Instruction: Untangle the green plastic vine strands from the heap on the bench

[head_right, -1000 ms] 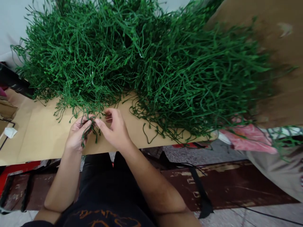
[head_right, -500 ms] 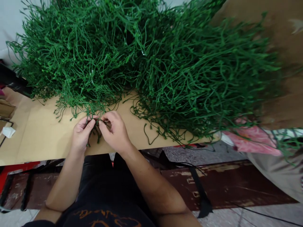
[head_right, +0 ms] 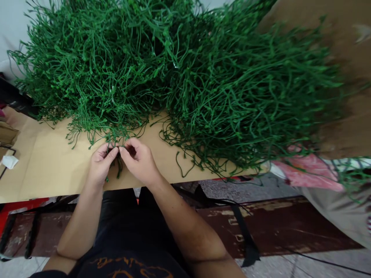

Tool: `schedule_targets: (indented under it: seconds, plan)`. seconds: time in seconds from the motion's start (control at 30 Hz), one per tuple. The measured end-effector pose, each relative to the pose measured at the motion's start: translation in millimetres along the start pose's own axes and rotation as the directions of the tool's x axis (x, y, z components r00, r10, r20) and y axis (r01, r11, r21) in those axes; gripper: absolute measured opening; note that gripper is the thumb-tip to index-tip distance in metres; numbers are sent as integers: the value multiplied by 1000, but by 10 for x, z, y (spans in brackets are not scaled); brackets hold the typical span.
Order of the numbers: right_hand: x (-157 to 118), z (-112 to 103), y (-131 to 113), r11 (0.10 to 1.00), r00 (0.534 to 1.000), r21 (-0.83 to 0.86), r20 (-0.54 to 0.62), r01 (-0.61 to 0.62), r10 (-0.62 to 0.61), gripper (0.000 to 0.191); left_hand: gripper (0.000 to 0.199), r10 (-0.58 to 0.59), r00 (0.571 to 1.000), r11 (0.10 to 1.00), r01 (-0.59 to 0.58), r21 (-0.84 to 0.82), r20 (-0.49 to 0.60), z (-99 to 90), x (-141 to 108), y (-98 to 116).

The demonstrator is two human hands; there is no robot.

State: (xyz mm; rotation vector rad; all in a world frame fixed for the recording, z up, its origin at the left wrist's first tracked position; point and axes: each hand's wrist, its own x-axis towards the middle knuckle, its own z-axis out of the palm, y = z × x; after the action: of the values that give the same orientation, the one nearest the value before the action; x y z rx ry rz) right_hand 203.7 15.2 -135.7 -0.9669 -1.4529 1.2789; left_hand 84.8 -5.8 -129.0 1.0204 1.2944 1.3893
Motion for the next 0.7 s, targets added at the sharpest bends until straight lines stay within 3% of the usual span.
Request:
schedule_targets:
  seconds: [0.2, 0.47, 0.7]
  plan:
    - [49, -23, 0, 988, 996, 141, -62, -61, 70, 20, 18, -6, 1000, 1000, 6, 4, 21, 5, 11, -1]
    - [73, -105, -43, 984, 987, 137, 128, -114, 96, 44, 17, 34, 999, 999, -33, 23, -27, 2, 34, -27]
    - [59, -135, -57, 973, 993, 201, 42, -115, 109, 45, 18, -7, 991, 998, -2, -63, -137, -86, 19, 43]
